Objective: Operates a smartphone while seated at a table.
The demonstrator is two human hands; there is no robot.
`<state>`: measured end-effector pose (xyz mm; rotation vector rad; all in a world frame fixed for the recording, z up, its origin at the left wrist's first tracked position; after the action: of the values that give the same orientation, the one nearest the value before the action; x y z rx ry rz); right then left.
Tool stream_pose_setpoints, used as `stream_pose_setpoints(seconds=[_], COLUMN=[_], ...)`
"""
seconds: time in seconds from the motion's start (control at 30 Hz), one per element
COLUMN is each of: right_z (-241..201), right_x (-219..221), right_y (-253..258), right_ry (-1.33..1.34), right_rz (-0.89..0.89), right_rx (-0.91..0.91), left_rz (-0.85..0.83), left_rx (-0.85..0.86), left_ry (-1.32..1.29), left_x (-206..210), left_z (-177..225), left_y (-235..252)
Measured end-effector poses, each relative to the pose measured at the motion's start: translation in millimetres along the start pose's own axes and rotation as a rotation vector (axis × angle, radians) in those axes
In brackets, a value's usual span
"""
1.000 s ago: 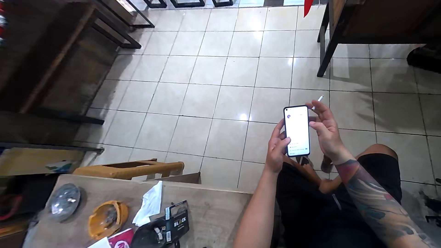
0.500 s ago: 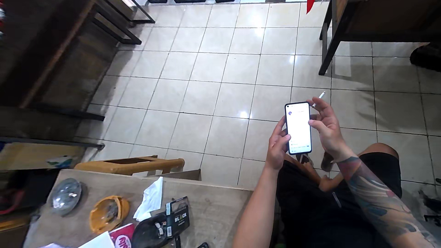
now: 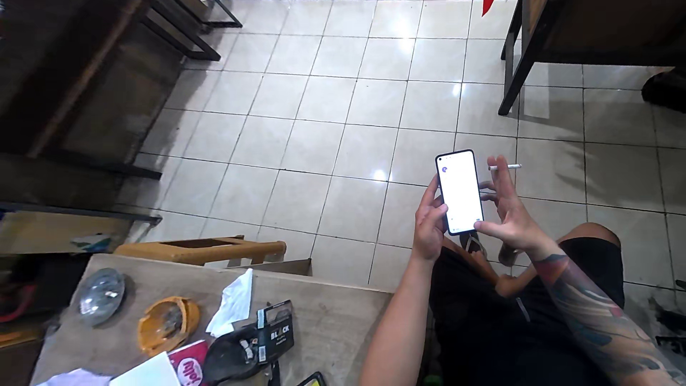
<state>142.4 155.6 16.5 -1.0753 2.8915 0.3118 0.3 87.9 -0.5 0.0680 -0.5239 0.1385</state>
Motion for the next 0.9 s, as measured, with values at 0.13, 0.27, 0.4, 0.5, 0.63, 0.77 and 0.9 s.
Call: stream_pose_setpoints(seconds=[0.13, 0.27, 0.4, 0.5, 0.63, 0.77, 0.9], right_z=[6, 3, -13, -25, -47, -60, -63], right_x=[2, 0, -6, -6, -1, 6, 18], right_y=[-5, -6, -8, -10, -10, -1, 7], right_ry=[-0.038, -0.03, -0.132, -0.303, -0.421, -0.496, -0.594], right_rz=[0.004, 0.036, 0.124, 0.165, 0.257, 0.278, 0.254], right_rx=[0.008, -0.011, -0.082, -0.166, -0.308, -0.371, -0.426], left_rz=[0.007, -0.004, 0.002, -0.007, -0.011, -0.021, -0.015], left_rx=[0.002, 0.008, -0.001, -0.009, -0.022, -0.02, -0.027], left_ry=[0.007, 0.005, 0.009, 0.012, 0.037, 0.038, 0.04], left_x=[0, 0, 0, 1, 1, 3, 3], left_z=[1, 1, 0, -1, -3, -3, -5], left_y=[-1, 0, -1, -2, -3, -3, -3])
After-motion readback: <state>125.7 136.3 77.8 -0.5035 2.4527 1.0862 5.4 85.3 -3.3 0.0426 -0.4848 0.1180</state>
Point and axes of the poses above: each hand's wrist, its own y-axis towards the middle knuckle, its own x-axis out of the palm, z = x × y, the point moved 9 cm from there along y, towards the middle knuckle, and after that the axes turned 2 degrees about x, right-handed, at the moved point
